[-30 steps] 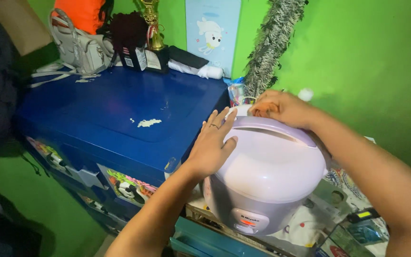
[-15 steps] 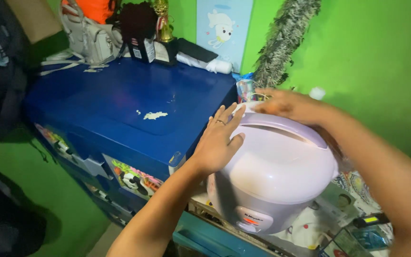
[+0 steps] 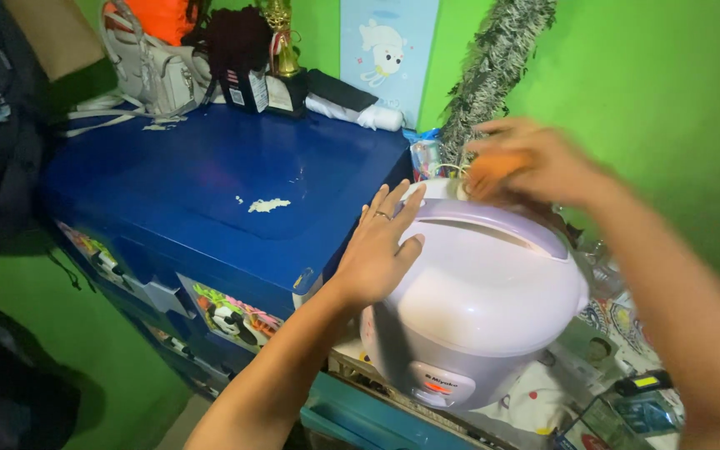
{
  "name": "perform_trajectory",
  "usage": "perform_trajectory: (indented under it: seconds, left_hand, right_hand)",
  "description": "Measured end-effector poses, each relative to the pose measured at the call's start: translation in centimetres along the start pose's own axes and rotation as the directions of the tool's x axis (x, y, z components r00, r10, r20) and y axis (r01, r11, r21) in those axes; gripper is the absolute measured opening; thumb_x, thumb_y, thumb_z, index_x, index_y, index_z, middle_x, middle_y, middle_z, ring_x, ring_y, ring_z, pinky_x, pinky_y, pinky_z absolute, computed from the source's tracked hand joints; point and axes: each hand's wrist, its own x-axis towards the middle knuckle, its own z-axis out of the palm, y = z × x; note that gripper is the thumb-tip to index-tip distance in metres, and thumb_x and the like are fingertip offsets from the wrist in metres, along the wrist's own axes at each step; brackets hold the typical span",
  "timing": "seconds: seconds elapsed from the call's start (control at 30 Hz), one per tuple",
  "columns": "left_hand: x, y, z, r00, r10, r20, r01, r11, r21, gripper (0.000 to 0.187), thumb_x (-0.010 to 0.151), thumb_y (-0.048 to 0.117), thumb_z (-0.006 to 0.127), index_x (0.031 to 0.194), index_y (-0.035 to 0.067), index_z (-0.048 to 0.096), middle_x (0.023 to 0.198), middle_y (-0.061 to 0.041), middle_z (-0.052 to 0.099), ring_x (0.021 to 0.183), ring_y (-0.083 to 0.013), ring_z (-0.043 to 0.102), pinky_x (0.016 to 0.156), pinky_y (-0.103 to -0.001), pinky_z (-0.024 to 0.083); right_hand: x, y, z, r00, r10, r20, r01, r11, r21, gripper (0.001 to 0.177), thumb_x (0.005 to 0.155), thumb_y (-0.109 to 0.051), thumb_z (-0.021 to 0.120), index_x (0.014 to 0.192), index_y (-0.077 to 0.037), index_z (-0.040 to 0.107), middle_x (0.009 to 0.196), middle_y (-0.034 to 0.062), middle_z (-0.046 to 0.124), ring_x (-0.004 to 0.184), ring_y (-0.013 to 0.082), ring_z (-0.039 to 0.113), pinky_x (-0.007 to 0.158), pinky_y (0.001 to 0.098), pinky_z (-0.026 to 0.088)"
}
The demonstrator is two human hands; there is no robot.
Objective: The person wipes a blue cabinet top and a rice cooker with a brown cloth, then moves a basket and several small boxes and bottles from the cabinet to a nearby black table. The person continues wiping the cabinet surface and repositioning items.
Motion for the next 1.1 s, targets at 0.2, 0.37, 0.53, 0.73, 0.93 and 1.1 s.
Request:
perform_trajectory:
  seconds: [0.2, 0.37, 0.53, 0.73, 0.93, 1.1]
  left_hand:
    - [-0.1, 0.8, -0.7, 0.988, -0.1, 0.118, 0.099, 0.995, 0.016, 0.07, 0.096, 0.025, 0.044, 0.163, 0.02, 0.025, 0.168, -0.015, 0.021, 0.157, -0.043, 0.009, 0.123, -0.062, 0.009]
    - [-0.4, 1.0, -0.7, 0.988, -0.118, 0.103, 0.117, 0.993, 0.017, 0.069, 0.096, 0.025, 0.046, 0.163, 0.019, 0.027, 0.169, -0.015, 0.021, 0.157, -0.0417, 0.009, 0.123, -0.061, 0.009]
    - [-0.4, 1.5, -1.2, 0.988, -0.116, 0.105, 0.119, 0.993, -0.018, 0.069, 0.097, 0.025, 0.045, 0.162, 0.016, 0.028, 0.168, -0.017, 0.021, 0.156, -0.0429, 0.009, 0.123, -0.061, 0.008]
    - [-0.6, 1.7, -1.0, 0.988, -0.106, 0.108, 0.114, 0.991, -0.066, 0.067, 0.097, 0.022, 0.043, 0.162, 0.015, 0.029, 0.168, -0.018, 0.021, 0.156, -0.0435, 0.007, 0.123, -0.06, 0.004]
    - [-0.5, 1.3, -0.8, 0.99, -0.099, 0.103, 0.104, 0.993, -0.049, 0.068, 0.097, 0.021, 0.044, 0.163, 0.015, 0.028, 0.167, -0.019, 0.022, 0.156, -0.044, 0.008, 0.123, -0.061, 0.004]
    - [-0.6, 1.3, -0.8, 0.992, -0.094, 0.08, 0.099, 0.993, -0.058, 0.066, 0.098, 0.02, 0.044, 0.162, 0.014, 0.029, 0.167, -0.019, 0.023, 0.156, -0.0443, 0.008, 0.123, -0.06, 0.004]
  right_hand:
    - [6.2, 1.2, 5.8, 0.878, -0.209, 0.43, 0.303, 0.939, -0.161, 0.054, 0.073, 0.007, 0.07, 0.117, -0.024, 0.08, 0.164, -0.007, 0.044, 0.14, 0.0407, 0.05, 0.114, 0.0549, 0.044]
    - [7.9, 4.8, 8.3, 0.955, -0.172, 0.24, 0.272, 0.829, -0.489, 0.041, 0.087, -0.034, 0.064, 0.127, -0.04, 0.07, 0.132, -0.0083, 0.071, 0.119, 0.0271, 0.068, 0.104, 0.0448, 0.054]
    - [2.9, 7.9, 2.4, 0.777, -0.455, 0.435, 0.442, 0.886, 0.137, 0.057, 0.08, -0.017, 0.07, 0.137, -0.011, 0.064, 0.159, 0.0161, 0.048, 0.143, 0.0464, 0.042, 0.116, 0.0591, 0.036]
    - [0.1, 14.4, -1.0, 0.982, 0.186, 0.032, -0.145, 0.854, -0.5, 0.048, 0.085, -0.046, 0.067, 0.133, -0.047, 0.068, 0.122, 0.0045, 0.077, 0.12, 0.0353, 0.067, 0.101, 0.0472, 0.055]
    - [-0.2, 9.4, 0.6, 0.974, -0.225, 0.031, 0.227, 0.956, -0.184, 0.073, 0.07, -0.025, 0.083, 0.138, -0.016, 0.058, 0.132, 0.0165, 0.06, 0.127, 0.0422, 0.058, 0.106, 0.0556, 0.047]
    - [2.6, 10.0, 3.1, 0.964, -0.033, 0.264, 0.132, 0.921, -0.366, 0.059, 0.068, -0.04, 0.083, 0.125, -0.033, 0.07, 0.123, 0.0073, 0.073, 0.123, 0.0325, 0.066, 0.107, 0.0463, 0.052]
